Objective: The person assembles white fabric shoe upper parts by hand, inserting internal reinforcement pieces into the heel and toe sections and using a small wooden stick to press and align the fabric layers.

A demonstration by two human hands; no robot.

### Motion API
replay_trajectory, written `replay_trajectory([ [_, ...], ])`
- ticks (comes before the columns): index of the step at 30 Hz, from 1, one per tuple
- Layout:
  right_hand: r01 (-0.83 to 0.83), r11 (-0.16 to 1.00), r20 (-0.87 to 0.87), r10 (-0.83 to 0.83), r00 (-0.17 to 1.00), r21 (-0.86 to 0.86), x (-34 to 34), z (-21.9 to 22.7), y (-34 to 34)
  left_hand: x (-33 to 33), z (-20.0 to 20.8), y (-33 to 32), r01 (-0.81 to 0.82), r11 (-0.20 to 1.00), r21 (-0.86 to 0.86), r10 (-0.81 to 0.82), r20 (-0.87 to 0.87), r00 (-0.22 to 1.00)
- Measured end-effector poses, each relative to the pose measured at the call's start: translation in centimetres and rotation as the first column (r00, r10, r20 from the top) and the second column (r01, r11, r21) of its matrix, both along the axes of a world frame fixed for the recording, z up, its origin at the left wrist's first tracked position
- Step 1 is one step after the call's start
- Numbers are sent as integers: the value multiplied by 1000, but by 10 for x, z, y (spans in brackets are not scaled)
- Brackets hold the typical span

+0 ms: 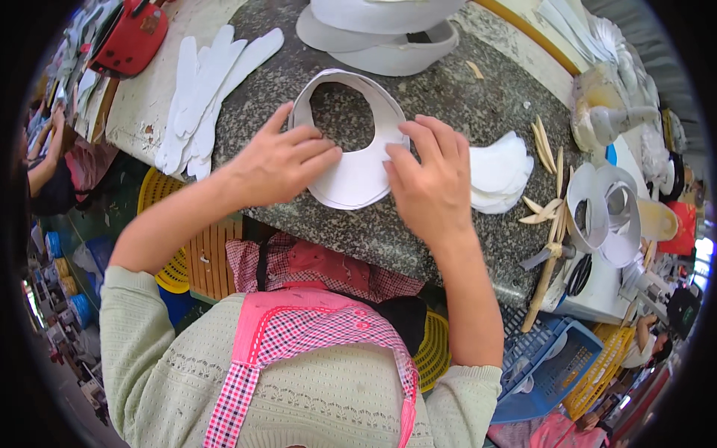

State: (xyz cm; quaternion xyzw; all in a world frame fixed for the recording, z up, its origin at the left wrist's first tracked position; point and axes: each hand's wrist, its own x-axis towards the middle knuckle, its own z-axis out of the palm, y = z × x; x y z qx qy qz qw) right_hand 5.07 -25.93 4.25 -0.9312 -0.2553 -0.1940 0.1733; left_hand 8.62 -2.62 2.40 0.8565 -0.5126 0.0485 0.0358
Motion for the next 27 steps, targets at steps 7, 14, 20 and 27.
replay_trajectory([
  [7, -58, 976, -189, 100, 977, 211, -44, -33, 45, -10, 10, 9, -166, 940, -298, 72, -305, 950],
  [14, -140, 988, 17, 139, 990, 68, -59, -38, 45, -27, 0, 15, -137, 981, -141, 132, -44, 990],
  [20, -32, 997, -140, 42, 989, 72, -68, -48, 74, -30, 12, -3, -158, 987, 0, 158, 78, 984],
  [27, 54, 994, -167, -38, 985, 96, -67, -49, 79, -19, -10, 3, -171, 929, -329, 161, -58, 985],
])
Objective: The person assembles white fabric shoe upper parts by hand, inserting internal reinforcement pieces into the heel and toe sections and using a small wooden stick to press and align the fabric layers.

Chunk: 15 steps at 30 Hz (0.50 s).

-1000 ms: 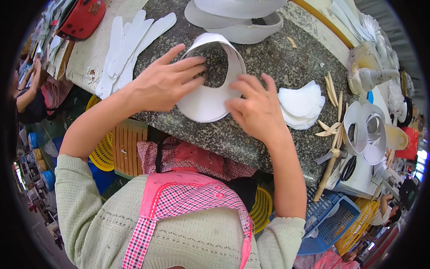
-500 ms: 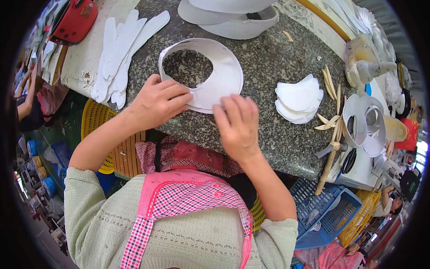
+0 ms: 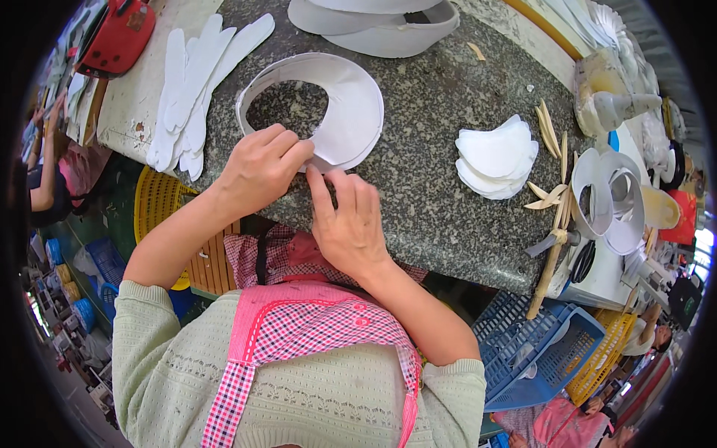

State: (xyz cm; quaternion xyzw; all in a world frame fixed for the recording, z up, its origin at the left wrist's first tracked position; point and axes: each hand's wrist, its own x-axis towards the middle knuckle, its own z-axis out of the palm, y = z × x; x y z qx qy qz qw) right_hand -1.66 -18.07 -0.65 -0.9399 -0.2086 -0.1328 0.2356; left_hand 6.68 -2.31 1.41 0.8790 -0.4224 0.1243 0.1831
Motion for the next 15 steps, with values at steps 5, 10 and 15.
replay_trajectory([
  [5, 19, 980, 84, -3, 996, -196, -1, -3, 5, -8, -7, -2, -99, 994, -55, 101, 22, 995],
  [10, -2, 962, 117, 35, 993, -274, 2, -2, 5, -6, -5, -11, -274, 957, -99, 275, -1, 961],
  [15, -25, 973, 98, 49, 994, -229, 7, 2, 4, -18, -15, -3, -369, 903, -218, 376, -10, 927],
])
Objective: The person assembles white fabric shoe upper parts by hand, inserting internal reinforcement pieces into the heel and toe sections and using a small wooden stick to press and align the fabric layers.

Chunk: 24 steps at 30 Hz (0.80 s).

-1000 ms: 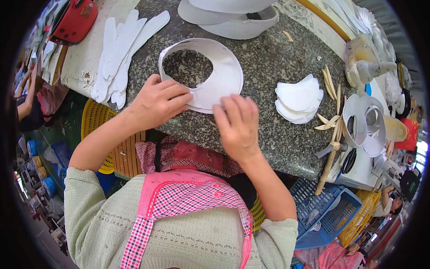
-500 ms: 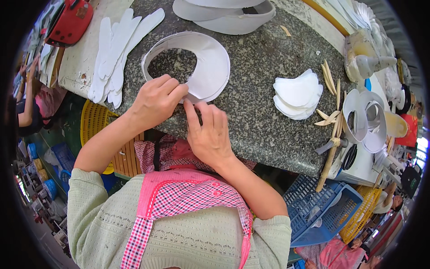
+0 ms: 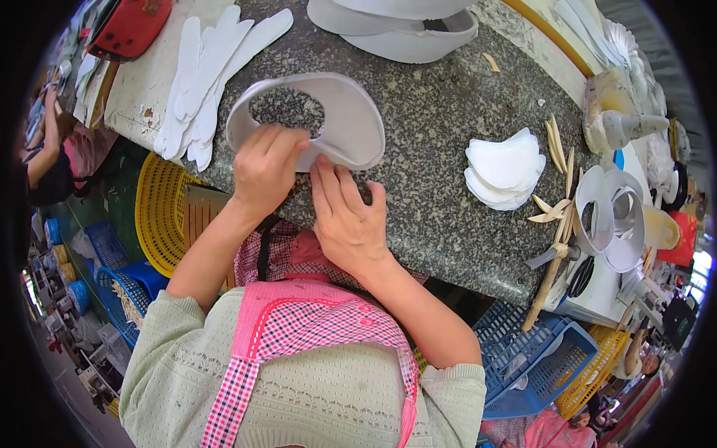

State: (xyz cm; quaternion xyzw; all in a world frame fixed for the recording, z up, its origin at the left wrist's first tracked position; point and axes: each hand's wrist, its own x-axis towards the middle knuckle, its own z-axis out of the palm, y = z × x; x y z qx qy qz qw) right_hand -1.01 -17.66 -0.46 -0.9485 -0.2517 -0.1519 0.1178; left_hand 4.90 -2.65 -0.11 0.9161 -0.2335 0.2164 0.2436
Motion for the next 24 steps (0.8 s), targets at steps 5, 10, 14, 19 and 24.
replay_trajectory([
  [5, -59, 998, -20, 60, 998, 28, 6, 8, -5, -16, -3, 15, 111, 993, -30, -112, -29, 993],
  [10, -346, 893, 82, 337, 938, 290, 36, 25, -4, -14, -3, 15, 142, 984, 109, -150, 66, 987],
  [14, -267, 883, -62, 313, 948, 386, 65, 9, -7, -11, 0, 11, 126, 972, 198, -129, 3, 992],
  [19, -320, 871, -31, 357, 934, 374, 67, -4, -17, -18, 4, 25, 141, 968, 209, -146, 8, 989],
  [24, -336, 884, -48, 370, 928, 325, 68, -1, -15, -27, 3, 32, 128, 962, 242, -115, -66, 991],
])
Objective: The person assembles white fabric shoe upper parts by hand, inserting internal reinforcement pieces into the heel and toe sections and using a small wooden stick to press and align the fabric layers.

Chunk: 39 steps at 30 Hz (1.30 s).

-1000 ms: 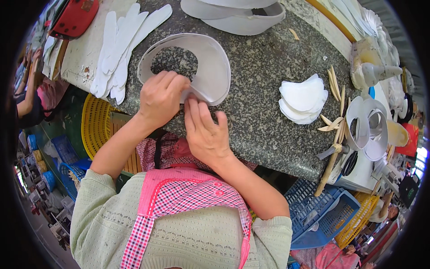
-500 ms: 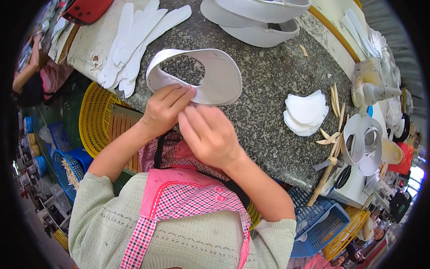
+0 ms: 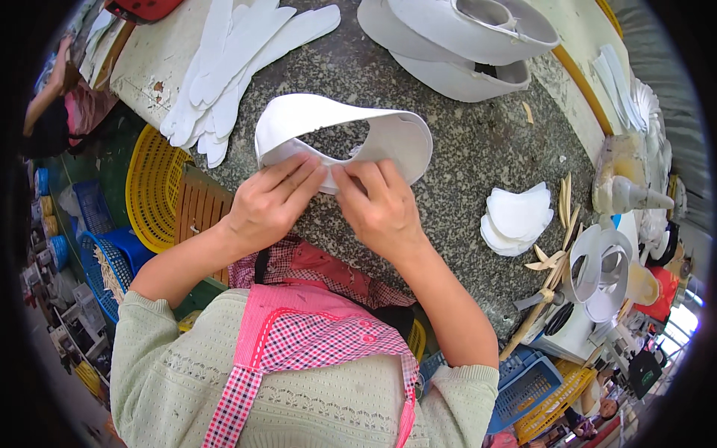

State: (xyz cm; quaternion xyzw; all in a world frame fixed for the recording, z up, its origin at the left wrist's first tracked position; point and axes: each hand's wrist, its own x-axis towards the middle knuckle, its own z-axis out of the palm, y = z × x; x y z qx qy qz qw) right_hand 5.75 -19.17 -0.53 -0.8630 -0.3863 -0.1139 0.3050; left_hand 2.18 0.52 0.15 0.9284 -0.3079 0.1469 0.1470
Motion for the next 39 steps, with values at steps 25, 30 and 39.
replay_trajectory([
  [25, 468, 792, -390, -317, 864, 393, -34, 27, -64, 31, 34, -20, 149, 989, 9, -149, 17, 989],
  [30, 677, 468, -673, -211, 709, 567, -26, 17, -73, 48, 42, -37, 259, 912, -317, -222, 148, 964],
  [39, 480, 307, -566, 534, 628, 822, -53, 42, -75, 16, 89, -38, -515, 320, -795, -580, -594, 557],
])
